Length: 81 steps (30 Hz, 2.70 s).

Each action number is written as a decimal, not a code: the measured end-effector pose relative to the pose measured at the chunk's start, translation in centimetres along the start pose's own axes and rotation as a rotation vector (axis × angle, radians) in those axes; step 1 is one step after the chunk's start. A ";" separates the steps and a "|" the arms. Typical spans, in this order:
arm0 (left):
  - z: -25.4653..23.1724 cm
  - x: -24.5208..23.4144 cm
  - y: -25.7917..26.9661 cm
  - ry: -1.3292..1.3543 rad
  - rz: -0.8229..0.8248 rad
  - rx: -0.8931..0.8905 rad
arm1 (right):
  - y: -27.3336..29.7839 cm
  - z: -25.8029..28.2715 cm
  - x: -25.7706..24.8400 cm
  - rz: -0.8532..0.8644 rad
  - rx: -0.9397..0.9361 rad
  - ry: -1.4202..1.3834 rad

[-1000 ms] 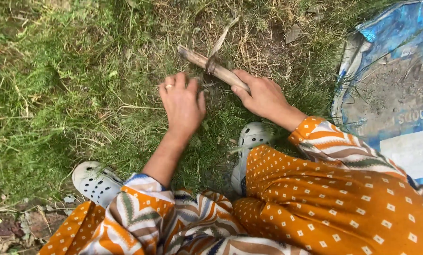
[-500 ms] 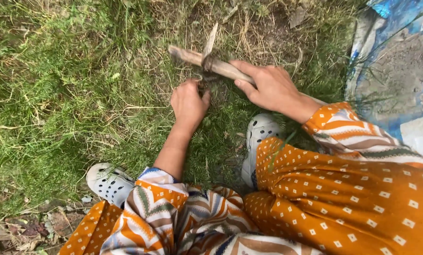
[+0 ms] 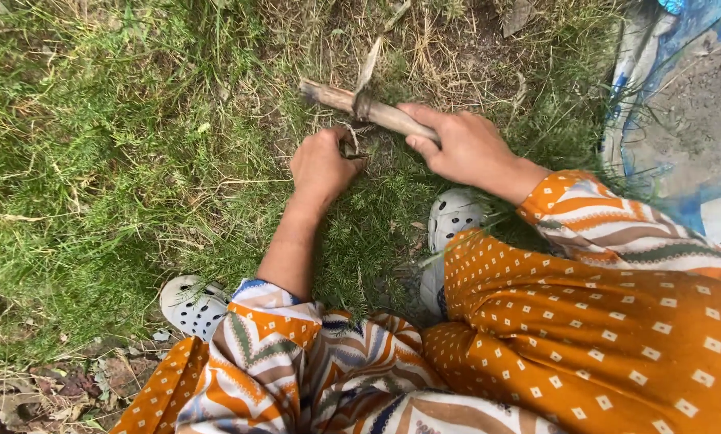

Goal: The recorder uses a hand-held pickaxe to dig and remove weeds from a grassy area.

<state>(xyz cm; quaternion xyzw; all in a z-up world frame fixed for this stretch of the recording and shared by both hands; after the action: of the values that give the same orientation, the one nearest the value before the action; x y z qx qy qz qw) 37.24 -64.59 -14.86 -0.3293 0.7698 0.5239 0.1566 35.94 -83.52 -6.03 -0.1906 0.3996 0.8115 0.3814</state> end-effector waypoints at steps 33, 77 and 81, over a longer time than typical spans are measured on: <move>0.6 1.1 -1.2 0.012 -0.059 0.043 | 0.8 -1.0 -0.4 0.035 0.165 0.038; -1.4 -0.6 0.3 -0.137 -0.068 0.076 | 0.1 0.7 -0.4 -0.186 -0.197 0.016; -1.0 -0.6 0.4 -0.064 0.024 -0.008 | -0.5 -0.4 -0.5 0.032 0.110 0.047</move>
<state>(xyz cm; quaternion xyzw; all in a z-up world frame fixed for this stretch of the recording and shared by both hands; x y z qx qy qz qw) 37.52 -65.23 -13.85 -0.3036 0.7661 0.5392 0.1737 36.62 -83.83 -6.23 -0.1820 0.4557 0.7895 0.3686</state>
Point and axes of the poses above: each hand's wrist, its own y-axis away from the middle knuckle, its own x-axis out of the palm, z = x × y, the point moved 7 cm from there along -y, towards the middle knuckle, and after that the axes turned 10 degrees about z, right-handed, at the moved point
